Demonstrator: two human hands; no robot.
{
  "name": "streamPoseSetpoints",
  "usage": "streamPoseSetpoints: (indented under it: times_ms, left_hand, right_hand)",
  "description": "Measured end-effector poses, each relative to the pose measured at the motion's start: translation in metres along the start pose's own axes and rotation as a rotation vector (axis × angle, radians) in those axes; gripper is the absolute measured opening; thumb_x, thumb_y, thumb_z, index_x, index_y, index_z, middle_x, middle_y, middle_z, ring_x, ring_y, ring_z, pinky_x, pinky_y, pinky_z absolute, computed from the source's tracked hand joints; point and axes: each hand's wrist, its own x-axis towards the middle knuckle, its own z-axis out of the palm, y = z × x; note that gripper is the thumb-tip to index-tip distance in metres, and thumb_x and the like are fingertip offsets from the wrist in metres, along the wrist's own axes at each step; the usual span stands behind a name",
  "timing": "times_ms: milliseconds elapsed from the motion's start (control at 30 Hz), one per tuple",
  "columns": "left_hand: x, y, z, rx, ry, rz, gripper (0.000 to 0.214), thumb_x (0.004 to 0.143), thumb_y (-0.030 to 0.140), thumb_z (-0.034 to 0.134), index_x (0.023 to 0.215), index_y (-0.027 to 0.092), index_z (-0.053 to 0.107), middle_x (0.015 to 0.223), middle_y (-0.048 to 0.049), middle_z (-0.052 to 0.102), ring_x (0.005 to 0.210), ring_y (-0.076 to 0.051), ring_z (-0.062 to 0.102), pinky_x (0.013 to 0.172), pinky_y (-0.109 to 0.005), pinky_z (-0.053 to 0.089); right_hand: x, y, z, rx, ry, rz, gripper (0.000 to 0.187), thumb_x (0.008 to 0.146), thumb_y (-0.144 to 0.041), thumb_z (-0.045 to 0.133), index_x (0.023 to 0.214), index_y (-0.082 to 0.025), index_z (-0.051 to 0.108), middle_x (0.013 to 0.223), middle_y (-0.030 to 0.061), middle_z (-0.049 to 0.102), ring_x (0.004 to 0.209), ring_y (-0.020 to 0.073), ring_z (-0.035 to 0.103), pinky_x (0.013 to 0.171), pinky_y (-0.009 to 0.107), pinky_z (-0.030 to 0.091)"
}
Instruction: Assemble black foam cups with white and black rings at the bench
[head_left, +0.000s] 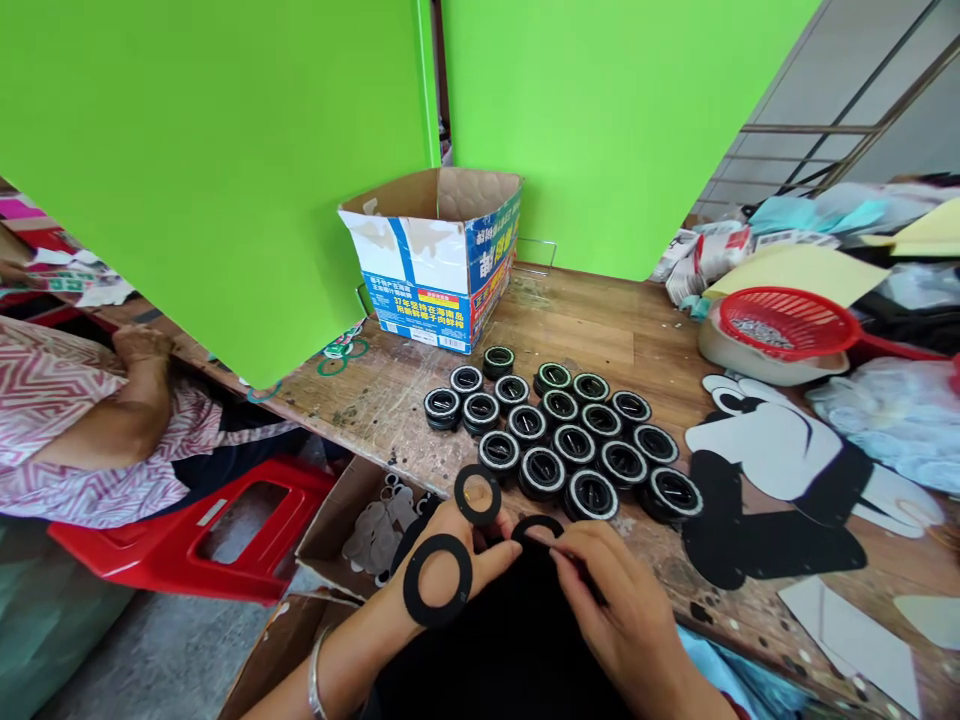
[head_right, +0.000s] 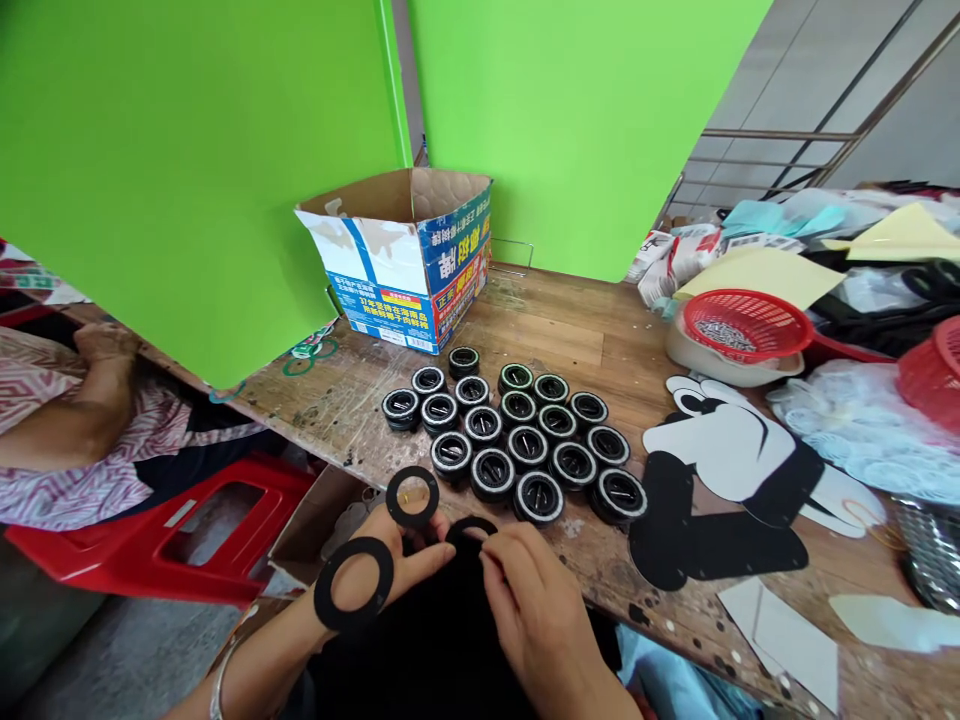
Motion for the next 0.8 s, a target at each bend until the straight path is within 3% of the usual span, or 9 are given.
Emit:
streamPoseSetpoints:
  times_ms: [100,200,267,367,467,567,800]
  left_hand:
    - [0.007,-0.008,0.000,-0.001,0.199,0.011,0.016,0.078,0.033,0.064,0.088,0.020,0.063,0.085,-0.0030,0.066,0.077,-0.020,0.062,0.071,-0.032,0.053]
    - [0.017,-0.018,0.001,0.116,0.421,0.143,0.031,0.076,0.034,0.067,0.104,0.022,0.061,0.103,-0.0071,0.065,0.101,-0.027,0.061,0.090,-0.043,0.052]
    - [0.025,-0.022,0.004,0.211,0.470,0.226,0.037,0.075,0.030,0.070,0.110,0.023,0.059,0.108,-0.0074,0.064,0.114,-0.030,0.057,0.102,-0.047,0.046]
    - [0.039,-0.026,0.011,0.267,0.505,0.256,0.046,0.075,0.026,0.072,0.118,0.023,0.055,0.113,-0.0071,0.063,0.121,-0.030,0.053,0.107,-0.048,0.042]
    - [0.052,-0.030,0.018,0.261,0.555,0.249,0.054,0.075,0.025,0.072,0.124,0.022,0.051,0.119,-0.0085,0.061,0.123,-0.030,0.052,0.108,-0.050,0.043]
    - [0.059,-0.033,0.020,0.282,0.570,0.258,0.053,0.077,0.021,0.069,0.126,0.022,0.049,0.123,-0.0092,0.059,0.123,-0.029,0.053,0.108,-0.051,0.042]
    - [0.067,-0.037,0.015,0.291,0.555,0.261,0.049,0.077,0.021,0.069,0.122,0.022,0.051,0.125,-0.0095,0.058,0.124,-0.029,0.051,0.109,-0.051,0.041]
  right_hand:
    - [-0.001,0.014,0.004,-0.211,0.168,0.101,0.018,0.093,-0.018,0.052,0.111,-0.020,0.056,0.104,0.0106,0.058,0.099,0.0227,0.058,0.086,0.038,0.051]
    - [-0.003,0.033,0.014,-0.490,0.198,0.170,0.049,0.092,-0.037,0.056,0.135,-0.016,0.046,0.135,0.0223,0.045,0.130,0.0404,0.039,0.099,0.061,0.039]
    - [-0.002,0.044,0.022,-0.573,0.189,0.210,0.067,0.091,-0.049,0.055,0.145,-0.015,0.035,0.147,0.0259,0.032,0.140,0.0454,0.025,0.102,0.067,0.033]
    - [0.002,0.054,0.032,-0.600,0.182,0.228,0.081,0.087,-0.058,0.057,0.150,-0.015,0.028,0.153,0.0272,0.025,0.143,0.0461,0.018,0.104,0.067,0.029]
    - [0.009,0.056,0.038,-0.636,0.181,0.223,0.075,0.086,-0.054,0.061,0.147,-0.018,0.036,0.154,0.0257,0.026,0.143,0.0465,0.019,0.104,0.068,0.027]
    - [0.016,0.058,0.039,-0.682,0.163,0.228,0.065,0.086,-0.047,0.065,0.142,-0.021,0.046,0.149,0.0231,0.037,0.140,0.0449,0.026,0.105,0.066,0.026]
    - [0.025,0.065,0.037,-0.718,0.148,0.237,0.057,0.086,-0.042,0.066,0.136,-0.016,0.054,0.139,0.0237,0.049,0.135,0.0428,0.035,0.105,0.063,0.027]
